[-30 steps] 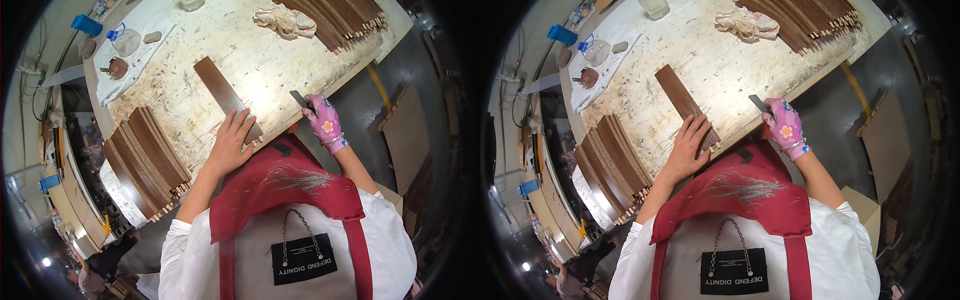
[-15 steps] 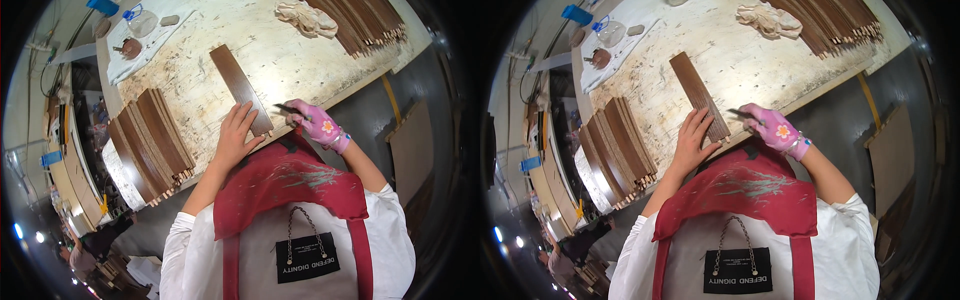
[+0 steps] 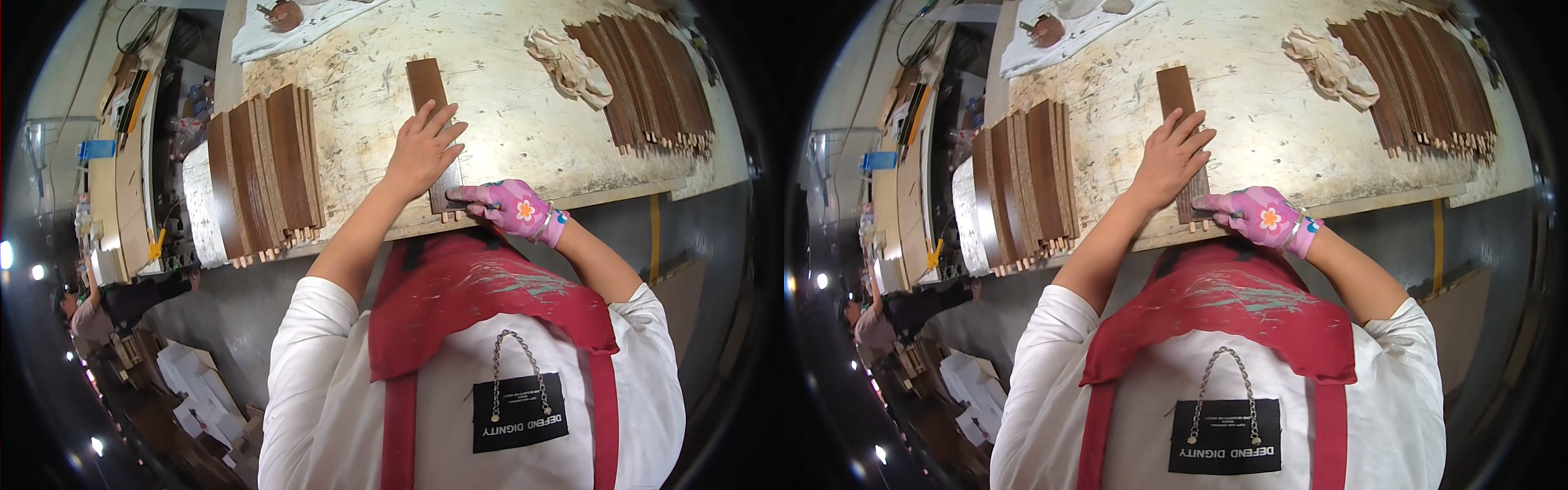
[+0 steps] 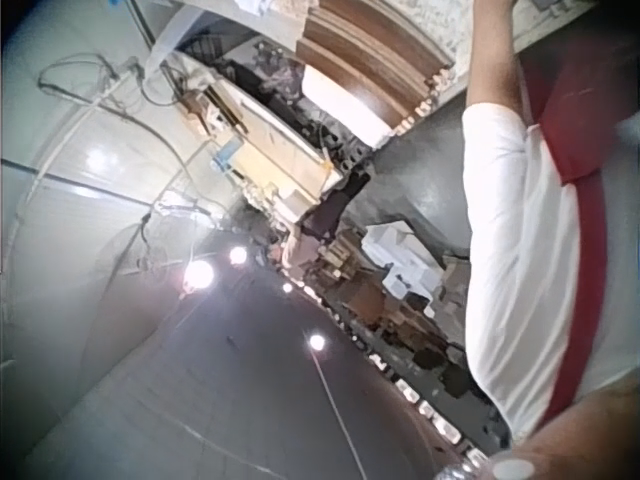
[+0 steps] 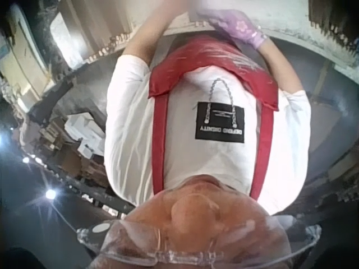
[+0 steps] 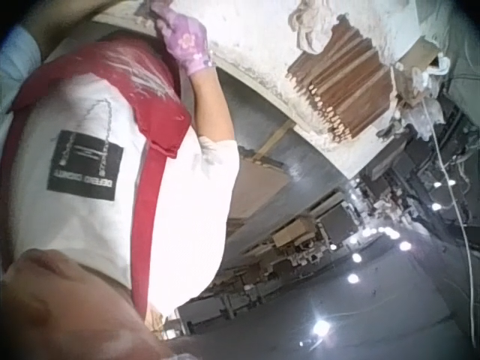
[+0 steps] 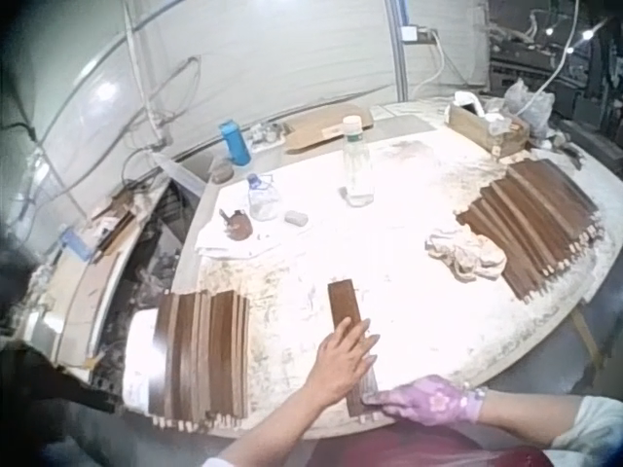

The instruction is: The person wipes liquid from a bottle onto several wooden slats with a cloth and marks the ends of the slats with a marker.

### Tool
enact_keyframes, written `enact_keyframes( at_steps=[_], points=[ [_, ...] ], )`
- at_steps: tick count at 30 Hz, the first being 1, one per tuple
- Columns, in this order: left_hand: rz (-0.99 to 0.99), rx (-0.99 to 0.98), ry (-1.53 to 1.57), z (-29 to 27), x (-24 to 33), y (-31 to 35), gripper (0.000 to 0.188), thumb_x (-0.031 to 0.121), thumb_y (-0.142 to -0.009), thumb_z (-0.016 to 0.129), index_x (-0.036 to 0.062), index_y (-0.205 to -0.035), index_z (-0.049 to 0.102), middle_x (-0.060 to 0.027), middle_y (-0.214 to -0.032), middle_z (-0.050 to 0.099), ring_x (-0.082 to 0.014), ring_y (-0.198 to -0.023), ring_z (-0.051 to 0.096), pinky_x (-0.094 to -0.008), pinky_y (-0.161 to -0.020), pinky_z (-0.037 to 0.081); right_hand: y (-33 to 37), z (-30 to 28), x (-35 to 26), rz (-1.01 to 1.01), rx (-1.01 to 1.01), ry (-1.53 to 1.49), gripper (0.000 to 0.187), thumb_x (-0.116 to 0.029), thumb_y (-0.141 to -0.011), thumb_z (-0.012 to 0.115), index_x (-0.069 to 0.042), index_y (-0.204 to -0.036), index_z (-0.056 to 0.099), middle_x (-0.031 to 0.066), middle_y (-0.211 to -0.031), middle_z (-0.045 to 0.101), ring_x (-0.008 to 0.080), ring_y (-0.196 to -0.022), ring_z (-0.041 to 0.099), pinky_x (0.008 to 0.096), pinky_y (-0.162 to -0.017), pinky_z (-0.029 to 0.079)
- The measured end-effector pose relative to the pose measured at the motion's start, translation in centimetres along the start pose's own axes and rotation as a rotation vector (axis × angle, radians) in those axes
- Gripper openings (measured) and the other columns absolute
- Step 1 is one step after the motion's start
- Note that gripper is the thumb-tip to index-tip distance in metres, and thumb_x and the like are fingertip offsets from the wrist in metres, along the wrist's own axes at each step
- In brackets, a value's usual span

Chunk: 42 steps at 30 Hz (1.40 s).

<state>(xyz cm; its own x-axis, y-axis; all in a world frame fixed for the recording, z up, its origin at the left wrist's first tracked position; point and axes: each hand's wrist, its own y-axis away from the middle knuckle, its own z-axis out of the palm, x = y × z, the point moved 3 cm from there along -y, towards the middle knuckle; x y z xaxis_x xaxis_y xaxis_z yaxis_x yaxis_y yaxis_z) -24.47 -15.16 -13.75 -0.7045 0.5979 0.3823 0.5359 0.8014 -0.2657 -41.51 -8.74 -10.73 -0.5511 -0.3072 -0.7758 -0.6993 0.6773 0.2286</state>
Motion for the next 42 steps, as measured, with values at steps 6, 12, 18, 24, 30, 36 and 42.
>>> enact_keyframes(
  at_steps=[6,12,18,24,30,36,42],
  points=[
    [-0.035,-0.024,-0.011,0.55,-0.21,0.37,0.034,0.032,-0.092,0.058,0.0214,-0.124,0.06,-0.0022,-0.144,0.044,-0.0298,-0.139,0.03,-0.0466,-0.108,0.029,0.16,-0.29,0.17,-0.04,0.039,-0.009,0.034,-0.022,-0.091,0.055,-0.023,-0.124,0.062,0.0108,-0.098,0.07,0.0294,-0.079,0.068,0.0374,-0.069,0.053],
    [-0.043,-0.021,-0.005,0.51,-0.11,0.26,0.032,0.032,-0.092,0.058,0.0212,-0.122,0.06,-0.001,-0.144,0.044,-0.0297,-0.139,0.031,-0.0466,-0.108,0.029,0.12,-0.08,0.29,-0.11,0.078,0.035,0.041,-0.021,-0.086,0.053,-0.02,-0.126,0.061,0.009,-0.093,0.069,0.0272,-0.076,0.067,0.0351,-0.07,0.053],
    [-0.039,-0.017,0.009,0.51,-0.23,0.34,0.032,0.033,-0.092,0.057,0.0206,-0.121,0.06,-0.0006,-0.144,0.043,-0.0295,-0.139,0.031,-0.0476,-0.108,0.029,-0.01,-0.15,0.51,-0.095,0.081,0.009,0.034,-0.023,-0.09,0.056,-0.024,-0.123,0.063,0.0071,-0.105,0.07,0.0279,-0.079,0.068,0.0367,-0.069,0.054],
    [-0.04,0.002,0.002,0.59,-0.18,0.42,0.031,0.033,-0.092,0.057,0.0205,-0.121,0.061,-0.0006,-0.144,0.043,-0.0291,-0.138,0.031,-0.0476,-0.108,0.029,0.0,0.28,0.43,-0.045,0.109,0.08,0.033,-0.025,-0.09,0.056,-0.026,-0.122,0.064,0.0089,-0.098,0.07,0.0289,-0.077,0.067,0.0378,-0.07,0.053],
    [-0.035,0.012,0.014,0.53,-0.17,0.39,0.031,0.032,-0.092,0.057,0.0205,-0.121,0.061,-0.0006,-0.143,0.044,-0.0288,-0.138,0.032,-0.0468,-0.107,0.03,0.07,0.27,0.54,-0.081,0.127,0.049,0.034,-0.024,-0.089,0.057,-0.026,-0.122,0.064,0.0102,-0.095,0.071,0.0292,-0.077,0.067,0.0382,-0.07,0.053],
    [-0.024,0.036,-0.014,0.52,-0.12,0.49,0.032,0.03,-0.091,0.058,0.0202,-0.121,0.061,-0.0004,-0.142,0.046,-0.0295,-0.136,0.034,-0.0457,-0.106,0.033,0.1,0.26,0.49,-0.099,0.073,0.003,0.034,-0.022,-0.09,0.056,-0.025,-0.123,0.063,0.0111,-0.096,0.07,0.0291,-0.077,0.067,0.0376,-0.071,0.053],
    [-0.023,0.039,-0.027,0.59,-0.13,0.49,0.032,0.031,-0.091,0.059,0.0203,-0.121,0.061,0.0001,-0.142,0.045,-0.0292,-0.136,0.034,-0.046,-0.106,0.033,0.04,-0.03,0.06,-0.086,0.082,0.025,0.034,-0.017,-0.089,0.056,-0.024,-0.121,0.065,0.0097,-0.096,0.071,0.0258,-0.078,0.069,0.0351,-0.071,0.053]
  ],
)
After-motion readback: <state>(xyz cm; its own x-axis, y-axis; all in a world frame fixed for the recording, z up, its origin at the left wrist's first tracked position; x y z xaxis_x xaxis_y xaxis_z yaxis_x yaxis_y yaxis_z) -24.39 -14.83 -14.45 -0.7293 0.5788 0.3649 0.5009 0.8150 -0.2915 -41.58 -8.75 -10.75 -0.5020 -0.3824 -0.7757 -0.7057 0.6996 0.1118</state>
